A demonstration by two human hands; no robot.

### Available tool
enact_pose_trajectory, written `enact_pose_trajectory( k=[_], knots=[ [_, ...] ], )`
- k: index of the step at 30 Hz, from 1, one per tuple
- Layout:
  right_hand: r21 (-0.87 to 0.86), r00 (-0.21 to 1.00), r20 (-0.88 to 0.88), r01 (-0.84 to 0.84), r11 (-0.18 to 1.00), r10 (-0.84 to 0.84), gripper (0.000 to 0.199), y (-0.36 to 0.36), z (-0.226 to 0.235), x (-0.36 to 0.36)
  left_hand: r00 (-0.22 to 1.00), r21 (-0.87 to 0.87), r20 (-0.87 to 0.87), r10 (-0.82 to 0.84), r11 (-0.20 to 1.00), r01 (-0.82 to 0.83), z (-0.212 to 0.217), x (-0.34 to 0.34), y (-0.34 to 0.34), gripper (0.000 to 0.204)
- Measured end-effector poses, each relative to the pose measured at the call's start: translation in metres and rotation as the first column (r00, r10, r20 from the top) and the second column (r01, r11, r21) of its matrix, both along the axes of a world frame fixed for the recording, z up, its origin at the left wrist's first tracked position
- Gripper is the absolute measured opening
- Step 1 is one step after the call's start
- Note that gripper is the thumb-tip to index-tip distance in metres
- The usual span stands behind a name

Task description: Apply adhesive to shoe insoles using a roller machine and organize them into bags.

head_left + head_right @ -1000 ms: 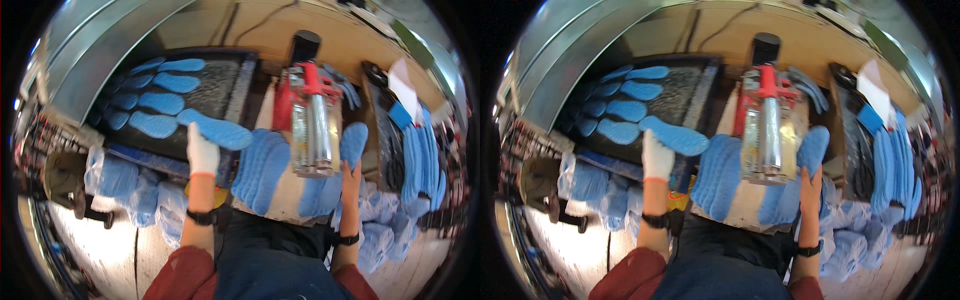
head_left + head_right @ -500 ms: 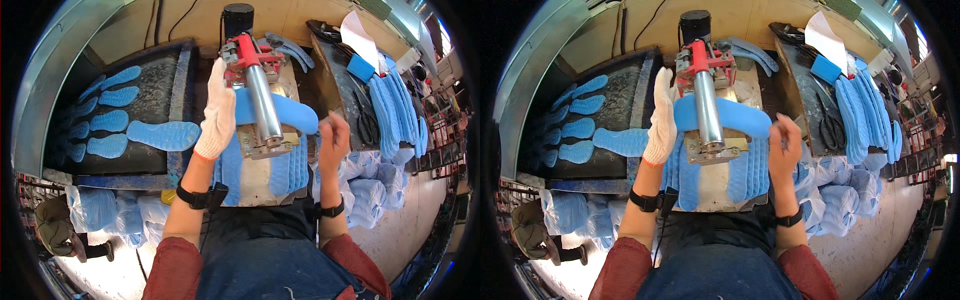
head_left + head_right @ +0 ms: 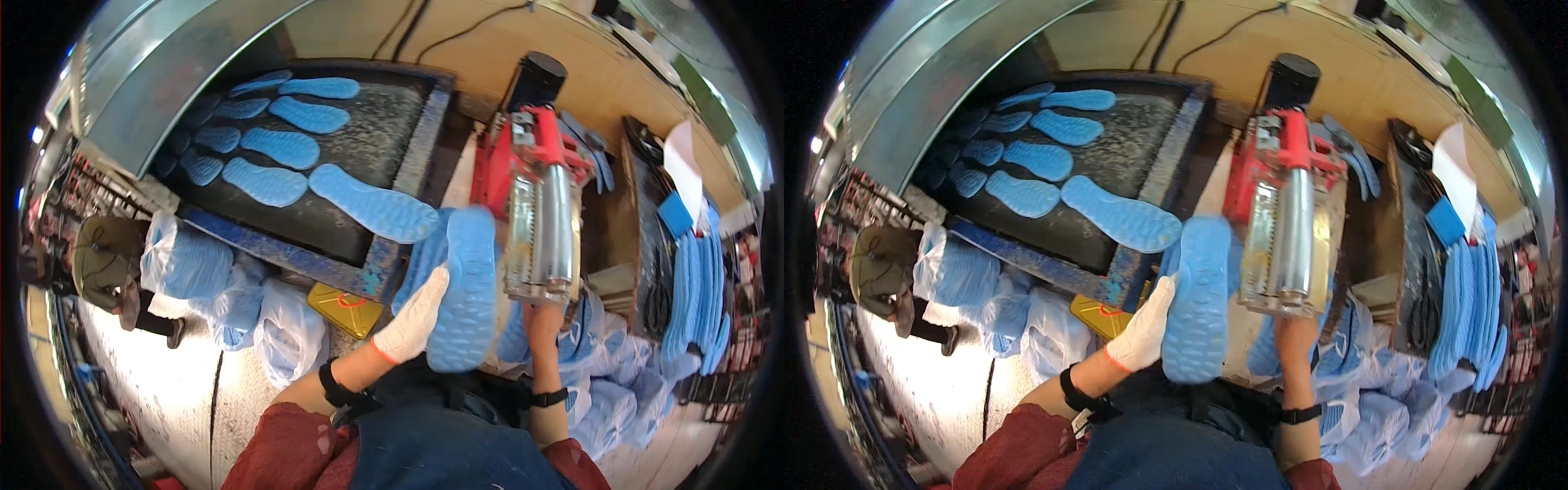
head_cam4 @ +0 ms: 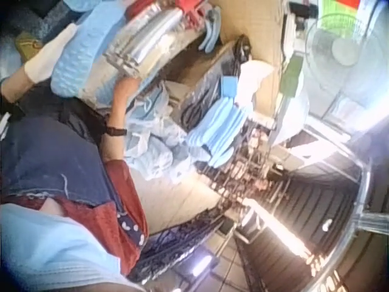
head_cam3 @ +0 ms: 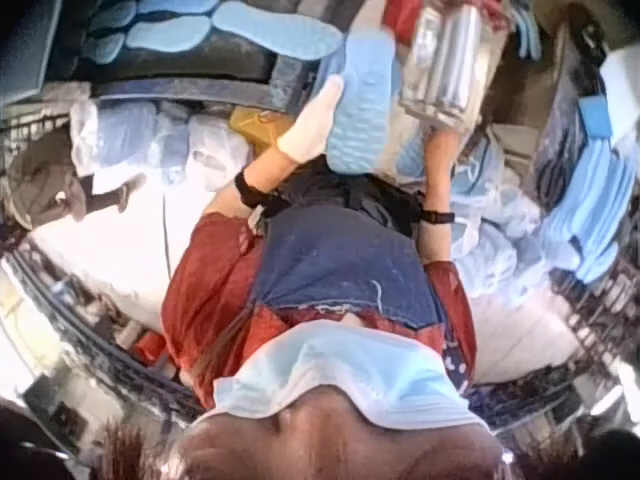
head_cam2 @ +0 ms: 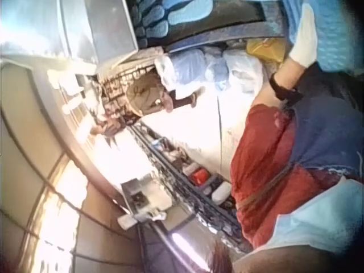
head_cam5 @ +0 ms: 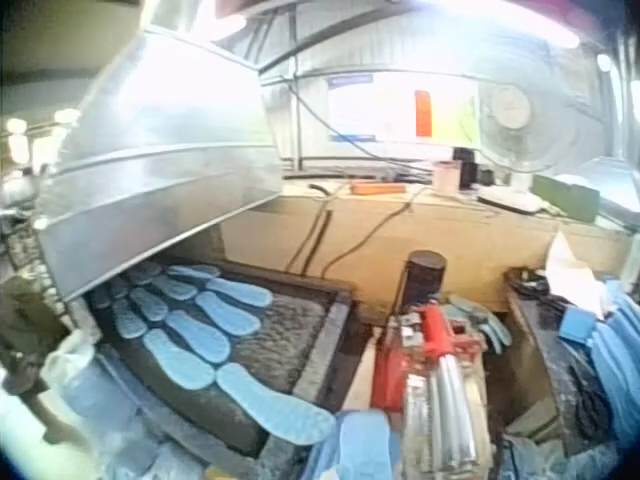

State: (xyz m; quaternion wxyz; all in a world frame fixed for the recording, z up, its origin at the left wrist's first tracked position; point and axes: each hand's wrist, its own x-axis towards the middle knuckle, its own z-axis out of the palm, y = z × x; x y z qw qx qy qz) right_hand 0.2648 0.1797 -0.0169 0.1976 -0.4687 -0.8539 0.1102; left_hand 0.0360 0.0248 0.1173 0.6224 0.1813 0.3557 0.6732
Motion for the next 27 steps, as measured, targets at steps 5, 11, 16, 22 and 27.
enact_pose_trajectory(
  k=[5,11,16,22,27],
  knots=[
    [0.31,0.999,-0.018,-0.039,0.95,0.047,0.031,-0.003,0.015,-0.017,0.93,-0.133,0.185,0.319,0.945,-0.298,0.039,-0.023,0.012,0.058],
    [0.083,0.999,0.006,0.037,0.996,-0.037,0.032,0.001,0.006,-0.01,0.646,-0.206,0.184,0.741,0.671,-0.712,0.012,-0.123,0.113,0.065],
    [0.064,0.989,-0.1,0.113,0.991,-0.106,0.034,0.006,-0.003,0.001,0.299,-0.07,-0.906,0.299,0.591,-0.804,-0.032,-0.159,0.136,0.063],
    [-0.58,0.512,-0.732,-0.122,0.806,-0.449,0.028,0.022,0.052,0.038,0.579,0.161,-0.419,0.699,0.685,-0.711,0.008,-0.133,0.114,0.062],
    [0.289,0.918,-0.378,-0.007,0.957,0.12,0.044,0.048,0.131,0.02,0.606,0.463,-0.423,0.674,0.735,-0.495,0.064,-0.068,0.097,0.054]
  ],
)
